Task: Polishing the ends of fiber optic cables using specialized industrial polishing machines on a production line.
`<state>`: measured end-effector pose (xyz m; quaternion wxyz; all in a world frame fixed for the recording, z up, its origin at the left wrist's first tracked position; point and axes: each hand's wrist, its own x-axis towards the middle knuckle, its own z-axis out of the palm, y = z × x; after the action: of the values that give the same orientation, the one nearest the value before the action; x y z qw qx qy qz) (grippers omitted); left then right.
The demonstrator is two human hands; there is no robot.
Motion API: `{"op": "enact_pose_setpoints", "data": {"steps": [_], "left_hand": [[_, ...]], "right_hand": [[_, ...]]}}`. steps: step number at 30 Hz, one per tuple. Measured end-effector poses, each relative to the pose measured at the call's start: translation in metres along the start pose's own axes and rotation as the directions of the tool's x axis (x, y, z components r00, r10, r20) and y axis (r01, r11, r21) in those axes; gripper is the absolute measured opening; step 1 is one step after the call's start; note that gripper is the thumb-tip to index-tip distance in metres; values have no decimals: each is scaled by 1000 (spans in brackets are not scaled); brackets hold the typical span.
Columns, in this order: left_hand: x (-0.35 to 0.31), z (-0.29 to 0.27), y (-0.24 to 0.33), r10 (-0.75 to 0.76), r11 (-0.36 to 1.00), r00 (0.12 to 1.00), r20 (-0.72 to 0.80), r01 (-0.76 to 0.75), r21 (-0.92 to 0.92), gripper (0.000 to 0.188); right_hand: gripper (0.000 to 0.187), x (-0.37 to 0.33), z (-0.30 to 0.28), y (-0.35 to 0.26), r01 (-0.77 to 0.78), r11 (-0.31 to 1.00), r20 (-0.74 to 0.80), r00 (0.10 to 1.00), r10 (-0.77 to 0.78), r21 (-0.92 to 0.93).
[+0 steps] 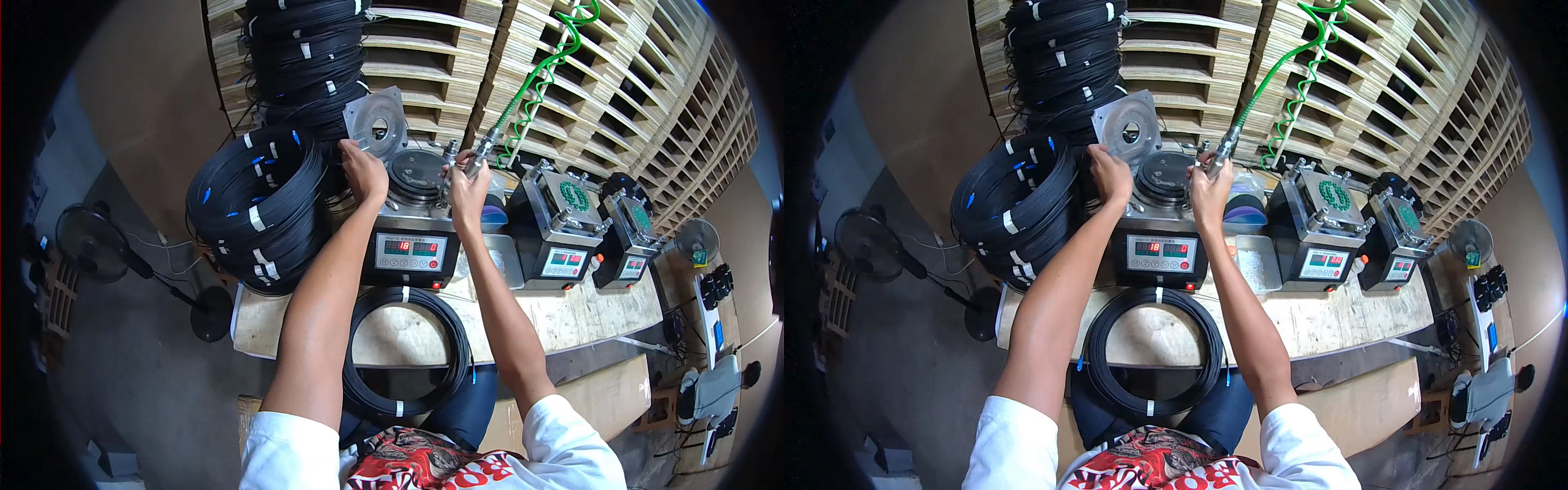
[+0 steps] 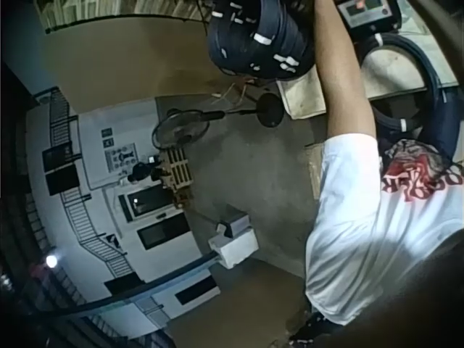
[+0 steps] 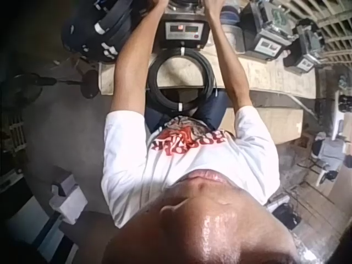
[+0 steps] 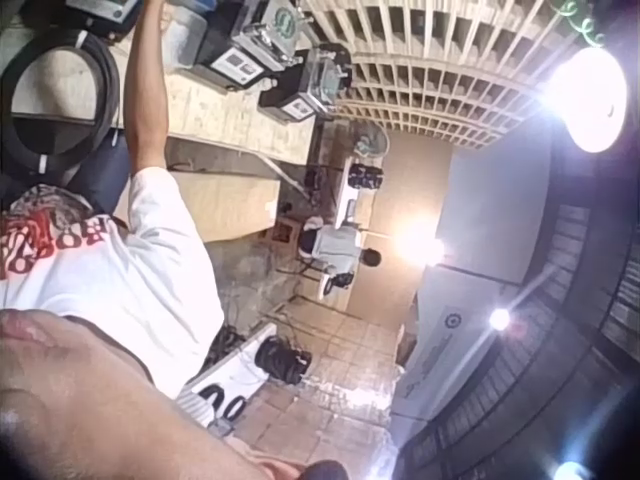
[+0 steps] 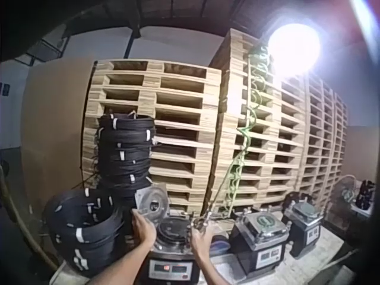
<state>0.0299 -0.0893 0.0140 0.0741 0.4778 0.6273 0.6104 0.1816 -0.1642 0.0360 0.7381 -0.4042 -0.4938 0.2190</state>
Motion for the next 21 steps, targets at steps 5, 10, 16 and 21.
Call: {"op": "enact_pose_setpoints", "data": {"steps": [5, 10, 16, 21], "left_hand": [[-1, -5, 6, -50, 998, 998, 25, 51, -44, 21], [-2, -9, 10, -92, 993, 995, 30, 94, -73, 20], [-4, -8, 9, -53, 996, 998, -24, 51, -75, 20], [-5, -8, 10, -74, 986, 996, -52, 65, -155, 23]], "right_hand": [[13, -9, 13, -1, -26, 999, 7, 1000, 26, 33], [11, -9, 23, 6, 7, 997, -6, 1000, -6, 75], [11, -3, 40, 6, -27, 988, -5, 1000, 28, 150], [10, 10, 46, -1, 57, 963, -170, 985, -12, 263]]}}
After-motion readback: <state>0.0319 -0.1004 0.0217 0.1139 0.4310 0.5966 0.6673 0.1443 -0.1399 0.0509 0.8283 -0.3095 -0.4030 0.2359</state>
